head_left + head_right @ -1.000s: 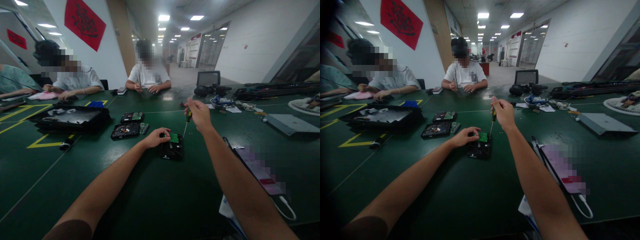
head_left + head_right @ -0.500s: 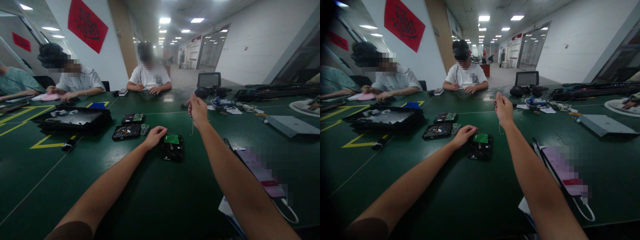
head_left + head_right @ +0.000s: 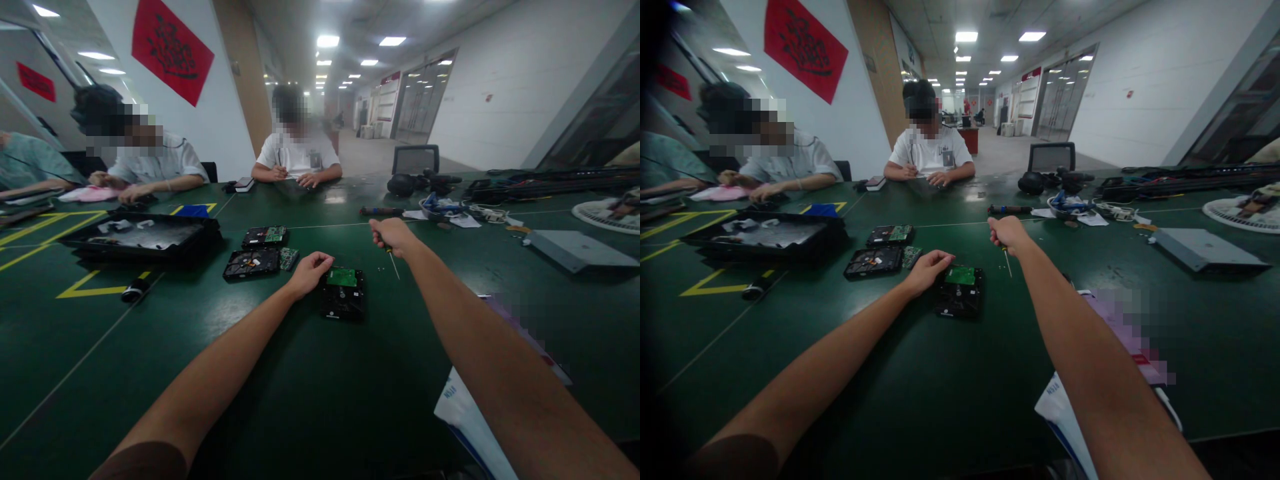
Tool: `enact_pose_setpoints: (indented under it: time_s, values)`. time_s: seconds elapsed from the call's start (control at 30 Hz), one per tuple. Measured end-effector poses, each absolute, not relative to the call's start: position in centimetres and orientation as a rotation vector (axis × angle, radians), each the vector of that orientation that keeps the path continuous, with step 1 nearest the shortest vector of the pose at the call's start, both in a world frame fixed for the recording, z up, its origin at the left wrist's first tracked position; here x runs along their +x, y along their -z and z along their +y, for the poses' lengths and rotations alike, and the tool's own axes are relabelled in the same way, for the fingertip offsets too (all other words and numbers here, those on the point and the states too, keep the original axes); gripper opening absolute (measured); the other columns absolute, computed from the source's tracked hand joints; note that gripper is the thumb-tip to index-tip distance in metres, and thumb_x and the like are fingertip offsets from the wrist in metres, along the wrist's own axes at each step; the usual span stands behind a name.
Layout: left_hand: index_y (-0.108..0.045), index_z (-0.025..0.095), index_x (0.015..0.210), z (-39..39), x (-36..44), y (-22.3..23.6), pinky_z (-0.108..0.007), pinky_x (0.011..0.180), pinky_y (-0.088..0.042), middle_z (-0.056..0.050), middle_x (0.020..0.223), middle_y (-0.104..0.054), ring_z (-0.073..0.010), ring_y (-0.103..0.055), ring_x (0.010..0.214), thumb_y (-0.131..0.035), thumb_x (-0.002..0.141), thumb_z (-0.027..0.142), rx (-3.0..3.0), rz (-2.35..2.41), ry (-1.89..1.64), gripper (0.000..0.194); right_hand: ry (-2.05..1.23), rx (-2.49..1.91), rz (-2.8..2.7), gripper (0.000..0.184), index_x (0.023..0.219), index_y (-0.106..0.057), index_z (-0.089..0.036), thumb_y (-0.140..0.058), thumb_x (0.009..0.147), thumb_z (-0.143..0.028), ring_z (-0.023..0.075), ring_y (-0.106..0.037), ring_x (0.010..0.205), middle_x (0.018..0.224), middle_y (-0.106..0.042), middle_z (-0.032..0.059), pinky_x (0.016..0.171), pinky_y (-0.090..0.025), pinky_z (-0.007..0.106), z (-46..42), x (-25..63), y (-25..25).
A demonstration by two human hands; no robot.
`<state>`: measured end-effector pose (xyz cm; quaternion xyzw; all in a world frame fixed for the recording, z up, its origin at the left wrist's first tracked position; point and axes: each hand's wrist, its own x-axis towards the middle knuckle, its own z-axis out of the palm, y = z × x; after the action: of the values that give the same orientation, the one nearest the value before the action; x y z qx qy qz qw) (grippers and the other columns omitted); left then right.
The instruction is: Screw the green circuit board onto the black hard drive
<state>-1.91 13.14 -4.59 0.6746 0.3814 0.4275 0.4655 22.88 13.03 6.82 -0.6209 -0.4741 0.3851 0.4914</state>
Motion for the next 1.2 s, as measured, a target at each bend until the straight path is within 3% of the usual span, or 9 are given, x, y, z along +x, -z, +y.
enact_pose_setpoints:
  time_s: [0.1,0.23,0.4,0.53,0.93,1.2]
  values:
    - [-0.070,0.018,0.098,13.1,-1.8,4.6,-0.032,0.082,-0.052,-0.005,0.094,-0.073,-0.0198,-0.066,0.088,-0.066,0.085,0.056,1.695,0.981,-1.083,0.040,-0.946,-1.610,-1.229,0.034,0.058,-0.054,-0.017,-0.075,0.084,-0.022,0.0087,-0.047,0.035,0.044,-0.054,0.0000,0.033,-0.034,0.019,10.9,22.4,-4.3]
    - [-0.071,0.018,0.097,12.9,-1.9,4.5,-0.032,0.081,-0.052,-0.005,0.093,-0.073,-0.0204,-0.066,0.087,-0.064,0.087,0.054,1.746,1.002,-1.108,0.038,-0.809,-1.734,-1.221,0.021,0.066,-0.058,-0.018,-0.068,0.084,-0.015,0.0099,-0.049,0.034,0.047,-0.057,-0.0017,0.032,-0.034,0.019,8.4,22.8,-1.4]
    - [-0.072,0.018,0.097,12.9,-1.8,4.6,-0.032,0.081,-0.052,-0.005,0.093,-0.073,-0.0201,-0.066,0.086,-0.063,0.088,0.053,1.780,1.011,-1.118,0.037,-0.676,-1.780,-1.235,0.006,0.083,-0.065,-0.020,-0.065,0.086,-0.025,0.0109,-0.053,0.037,0.053,-0.061,-0.0021,0.033,-0.035,0.019,6.1,23.8,0.2]
    - [-0.072,0.018,0.097,12.9,-1.7,4.7,-0.032,0.080,-0.052,-0.004,0.091,-0.073,-0.0191,-0.066,0.083,-0.064,0.087,0.053,1.772,1.037,-1.120,0.037,-0.711,-1.584,-1.204,0.016,0.089,-0.067,-0.020,-0.067,0.086,-0.036,0.0099,-0.052,0.038,0.058,-0.062,-0.0018,0.032,-0.034,0.019,6.0,24.6,1.1]
    - [-0.072,0.017,0.098,12.5,-1.8,4.4,-0.032,0.080,-0.052,-0.006,0.094,-0.074,-0.0198,-0.067,0.085,-0.064,0.088,0.050,1.769,1.037,-1.112,0.036,-0.891,-1.171,-0.749,0.019,0.084,-0.060,-0.021,-0.071,0.078,-0.034,0.0086,-0.053,0.050,0.069,-0.060,-0.0006,0.034,-0.032,0.016,8.4,30.0,3.0]
    - [-0.071,0.018,0.098,12.8,-2.1,4.8,-0.034,0.085,-0.053,-0.006,0.100,-0.074,-0.0202,-0.068,0.090,-0.066,0.084,0.033,1.743,1.037,-1.079,0.021,-0.879,-1.107,-0.631,0.012,0.084,-0.059,-0.021,-0.068,0.080,-0.028,0.0068,-0.049,0.046,0.066,-0.057,-0.0017,0.032,-0.027,0.014,7.8,32.5,2.4]
